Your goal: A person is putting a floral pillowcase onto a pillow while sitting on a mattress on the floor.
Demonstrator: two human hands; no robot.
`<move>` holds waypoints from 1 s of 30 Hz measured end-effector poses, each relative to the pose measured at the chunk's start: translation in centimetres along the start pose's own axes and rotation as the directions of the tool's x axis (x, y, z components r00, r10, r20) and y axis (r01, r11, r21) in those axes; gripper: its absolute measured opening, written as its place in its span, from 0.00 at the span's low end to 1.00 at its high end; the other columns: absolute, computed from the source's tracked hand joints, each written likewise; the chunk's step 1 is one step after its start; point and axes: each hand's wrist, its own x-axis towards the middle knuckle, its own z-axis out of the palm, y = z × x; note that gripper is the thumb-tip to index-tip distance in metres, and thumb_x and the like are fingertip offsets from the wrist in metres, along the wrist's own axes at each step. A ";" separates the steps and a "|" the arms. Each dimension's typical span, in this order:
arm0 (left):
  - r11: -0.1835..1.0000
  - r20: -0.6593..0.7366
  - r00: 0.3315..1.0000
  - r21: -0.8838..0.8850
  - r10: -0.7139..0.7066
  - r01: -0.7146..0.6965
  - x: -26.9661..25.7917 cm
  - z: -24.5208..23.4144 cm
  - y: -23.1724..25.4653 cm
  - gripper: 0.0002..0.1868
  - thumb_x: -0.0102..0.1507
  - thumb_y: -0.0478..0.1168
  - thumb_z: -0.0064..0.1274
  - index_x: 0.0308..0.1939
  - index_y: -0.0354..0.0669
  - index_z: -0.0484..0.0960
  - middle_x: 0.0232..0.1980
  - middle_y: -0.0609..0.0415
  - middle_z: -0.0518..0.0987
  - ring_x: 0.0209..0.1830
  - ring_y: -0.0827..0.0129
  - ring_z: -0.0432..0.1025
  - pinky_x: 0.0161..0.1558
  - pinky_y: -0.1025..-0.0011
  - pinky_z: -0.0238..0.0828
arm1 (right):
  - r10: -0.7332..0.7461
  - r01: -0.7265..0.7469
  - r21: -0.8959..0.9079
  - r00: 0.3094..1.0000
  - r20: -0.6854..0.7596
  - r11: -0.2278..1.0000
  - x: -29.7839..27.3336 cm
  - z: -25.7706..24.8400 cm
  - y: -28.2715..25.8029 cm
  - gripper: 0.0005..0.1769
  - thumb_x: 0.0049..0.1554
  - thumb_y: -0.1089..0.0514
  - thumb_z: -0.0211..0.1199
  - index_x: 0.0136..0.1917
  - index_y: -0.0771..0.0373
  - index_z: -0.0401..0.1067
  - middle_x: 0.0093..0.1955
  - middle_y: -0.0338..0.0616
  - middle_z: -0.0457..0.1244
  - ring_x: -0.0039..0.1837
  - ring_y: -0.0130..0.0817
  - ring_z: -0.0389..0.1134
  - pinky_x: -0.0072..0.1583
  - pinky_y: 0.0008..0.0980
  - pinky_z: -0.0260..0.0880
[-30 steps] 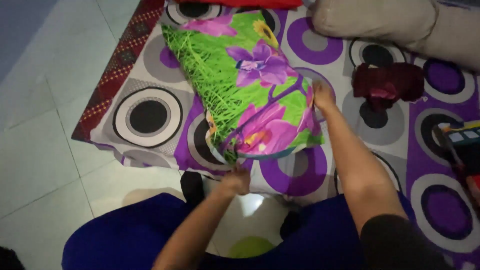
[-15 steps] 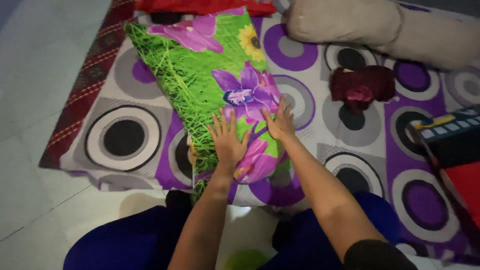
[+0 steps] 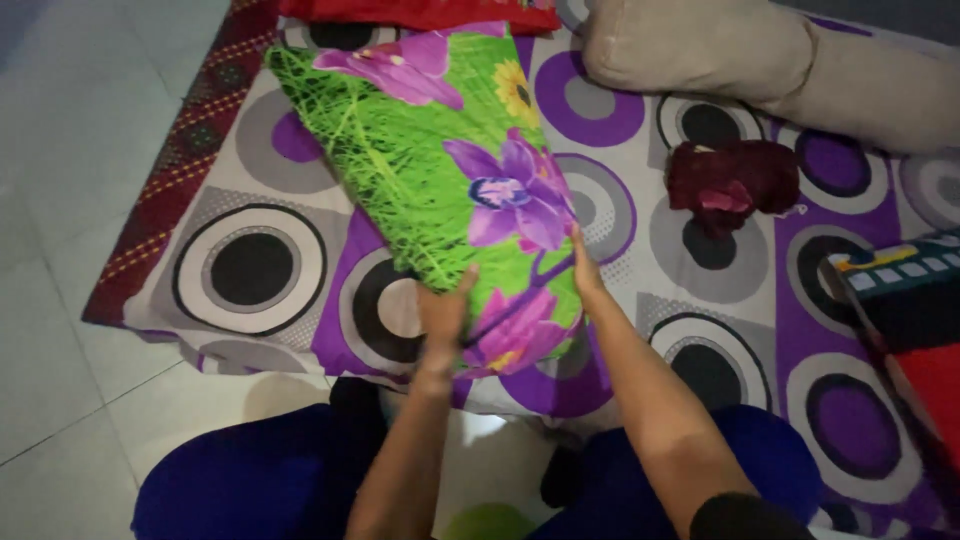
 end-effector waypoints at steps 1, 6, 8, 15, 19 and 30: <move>0.998 -0.025 0.998 0.001 0.056 -0.056 -1.3 1.3 0.5 0.68 0.42 0.77 0.69 0.75 0.47 0.62 0.70 0.35 0.70 0.72 0.40 0.64 0.73 0.47 0.58 | -0.065 0.055 0.235 0.997 0.036 0.970 0.0 0.1 0.1 0.68 0.47 0.08 0.43 0.79 0.63 0.59 0.79 0.63 0.54 0.80 0.54 0.53 0.79 0.44 0.49; 0.950 0.177 0.946 0.106 0.272 -0.293 -13.3 1.8 7.8 0.63 0.44 0.71 0.69 0.75 0.49 0.59 0.66 0.33 0.74 0.68 0.37 0.69 0.69 0.45 0.65 | -0.132 0.108 0.442 0.991 0.024 0.890 0.4 -0.4 0.6 0.65 0.47 0.09 0.46 0.79 0.57 0.59 0.77 0.62 0.54 0.78 0.57 0.56 0.78 0.43 0.53; 0.818 0.340 0.831 0.231 0.440 -0.527 -18.7 0.9 11.1 0.68 0.47 0.67 0.68 0.76 0.28 0.52 0.61 0.17 0.73 0.64 0.25 0.68 0.66 0.37 0.62 | -0.114 0.108 0.433 0.993 -0.012 0.895 0.2 -1.1 1.4 0.64 0.46 0.09 0.46 0.78 0.57 0.61 0.77 0.60 0.55 0.77 0.56 0.56 0.77 0.43 0.54; 0.589 0.267 0.576 0.036 0.773 -0.807 -20.6 -0.7 13.9 0.60 0.53 0.61 0.65 0.76 0.24 0.55 0.66 0.10 0.66 0.65 0.18 0.64 0.67 0.32 0.53 | -0.063 0.120 0.390 0.986 -0.157 0.913 -0.2 -4.9 3.7 0.63 0.45 0.07 0.45 0.74 0.57 0.66 0.74 0.54 0.59 0.76 0.51 0.59 0.76 0.42 0.55; 0.628 0.377 0.684 0.278 0.624 -0.727 -18.2 -1.3 14.6 0.61 0.50 0.81 0.53 0.77 0.47 0.64 0.63 0.31 0.77 0.65 0.34 0.71 0.71 0.45 0.51 | -0.036 0.123 0.368 0.972 -0.233 0.922 -0.2 -7.3 5.0 0.63 0.45 0.07 0.45 0.71 0.57 0.69 0.72 0.50 0.61 0.75 0.48 0.60 0.76 0.41 0.56; 0.880 0.291 0.918 0.314 0.269 -0.357 4.0 8.0 -8.2 0.41 0.63 0.81 0.39 0.73 0.70 0.69 0.67 0.51 0.77 0.69 0.57 0.70 0.70 0.57 0.64 | 0.088 -0.032 0.214 0.963 -0.255 0.976 6.1 -8.7 10.7 0.68 0.40 0.02 0.42 0.67 0.56 0.74 0.70 0.43 0.64 0.76 0.45 0.60 0.76 0.44 0.54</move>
